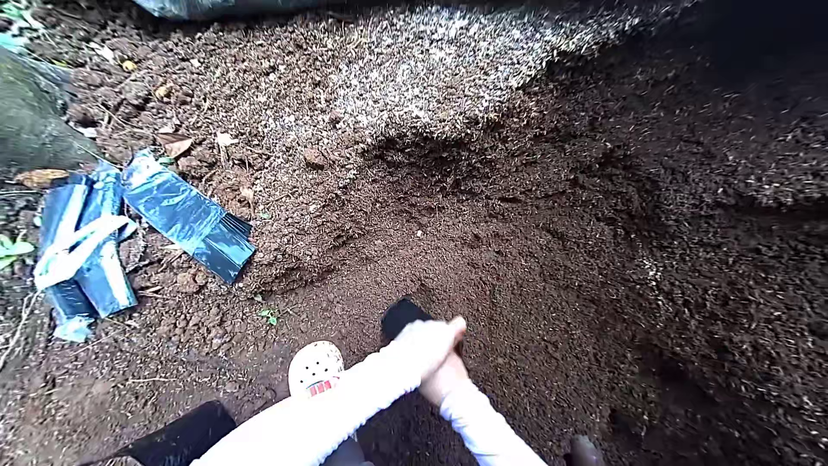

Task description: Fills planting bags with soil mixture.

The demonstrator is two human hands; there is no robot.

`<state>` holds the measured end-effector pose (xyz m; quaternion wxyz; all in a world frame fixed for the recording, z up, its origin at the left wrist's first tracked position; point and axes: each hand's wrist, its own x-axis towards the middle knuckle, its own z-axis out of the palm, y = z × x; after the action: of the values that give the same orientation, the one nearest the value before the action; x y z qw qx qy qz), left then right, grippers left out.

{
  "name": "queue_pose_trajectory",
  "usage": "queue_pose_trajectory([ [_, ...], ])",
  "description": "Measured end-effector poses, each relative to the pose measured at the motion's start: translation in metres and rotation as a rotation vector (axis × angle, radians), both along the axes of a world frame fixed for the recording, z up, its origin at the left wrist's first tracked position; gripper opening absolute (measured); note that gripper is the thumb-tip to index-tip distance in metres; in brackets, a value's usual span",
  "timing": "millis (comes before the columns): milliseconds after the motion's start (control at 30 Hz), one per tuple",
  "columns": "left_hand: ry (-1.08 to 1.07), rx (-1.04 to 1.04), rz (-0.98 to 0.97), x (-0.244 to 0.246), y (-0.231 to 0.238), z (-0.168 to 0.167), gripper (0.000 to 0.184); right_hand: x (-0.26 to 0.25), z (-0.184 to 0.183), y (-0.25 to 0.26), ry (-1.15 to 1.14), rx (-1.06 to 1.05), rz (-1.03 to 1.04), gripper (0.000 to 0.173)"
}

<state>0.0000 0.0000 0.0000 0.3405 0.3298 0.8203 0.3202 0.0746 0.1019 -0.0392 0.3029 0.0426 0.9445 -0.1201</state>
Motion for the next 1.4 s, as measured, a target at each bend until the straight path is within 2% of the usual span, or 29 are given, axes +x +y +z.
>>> queue_pose_trajectory([
  [67, -0.032, -0.035, 0.175, -0.03, -0.011, 0.024, 0.039, -0.008, 0.02, 0.015, 0.425, -0.144, 0.157, 0.046],
  [133, 0.024, -0.171, 0.246, -0.044, -0.024, 0.029, 0.034, -0.015, 0.03, 0.028, 0.616, -0.219, 0.312, 0.027],
  [233, 0.098, -0.454, 0.19, -0.055, -0.032, 0.035, 0.05, -0.02, 0.036, 0.04, 0.609, -0.15, 0.44, 0.02],
  [300, 0.091, -0.479, 0.113, -0.059, -0.024, 0.021, 0.064, -0.021, 0.032, 0.047, 0.568, -0.1, 0.462, 0.016],
  [367, 0.103, -0.431, 0.092, -0.059, -0.016, 0.007, 0.053, -0.022, 0.031, 0.051, 0.619, -0.071, 0.473, 0.011],
  [467, 0.136, -0.384, 0.126, -0.055, -0.024, 0.021, 0.042, -0.022, 0.037, 0.056, 0.761, -0.01, 0.456, 0.007],
  [600, 0.207, -0.497, 0.111, -0.046, -0.048, 0.043, 0.043, -0.009, 0.033, 0.07, 0.816, 0.02, 0.388, 0.007],
  [700, 0.3, -0.401, 0.102, -0.038, -0.035, 0.04, 0.056, -0.005, 0.023, 0.073, 0.818, -0.007, 0.385, 0.007],
  [767, 0.426, -0.26, -0.015, -0.035, -0.016, 0.025, 0.055, -0.005, 0.022, 0.071, 0.857, -0.001, 0.402, 0.007],
  [867, 0.578, -0.137, -0.336, -0.04, 0.014, -0.009, 0.027, 0.0, 0.026, 0.071, 0.902, -0.008, 0.415, 0.007],
  [967, 0.613, -0.074, -0.515, -0.059, 0.018, -0.033, 0.029, 0.009, 0.033, 0.077, 0.859, 0.009, 0.379, 0.01],
  [1067, 0.561, -0.032, -0.468, -0.067, 0.001, -0.028, 0.032, 0.022, 0.044, 0.078, 0.779, -0.058, 0.33, 0.012],
  [1233, 0.568, -0.037, -0.251, -0.076, -0.036, 0.035, 0.029, 0.035, 0.062, 0.066, 0.838, -0.141, 0.294, 0.016],
  [1300, 0.714, 0.055, -0.186, -0.079, -0.038, 0.037, 0.024, 0.036, 0.065, 0.061, 0.855, -0.169, 0.251, 0.02],
  [1400, 0.688, 0.004, -0.245, -0.074, -0.015, 0.018, 0.044, 0.036, 0.068, 0.048, 0.862, -0.226, 0.185, 0.024],
])
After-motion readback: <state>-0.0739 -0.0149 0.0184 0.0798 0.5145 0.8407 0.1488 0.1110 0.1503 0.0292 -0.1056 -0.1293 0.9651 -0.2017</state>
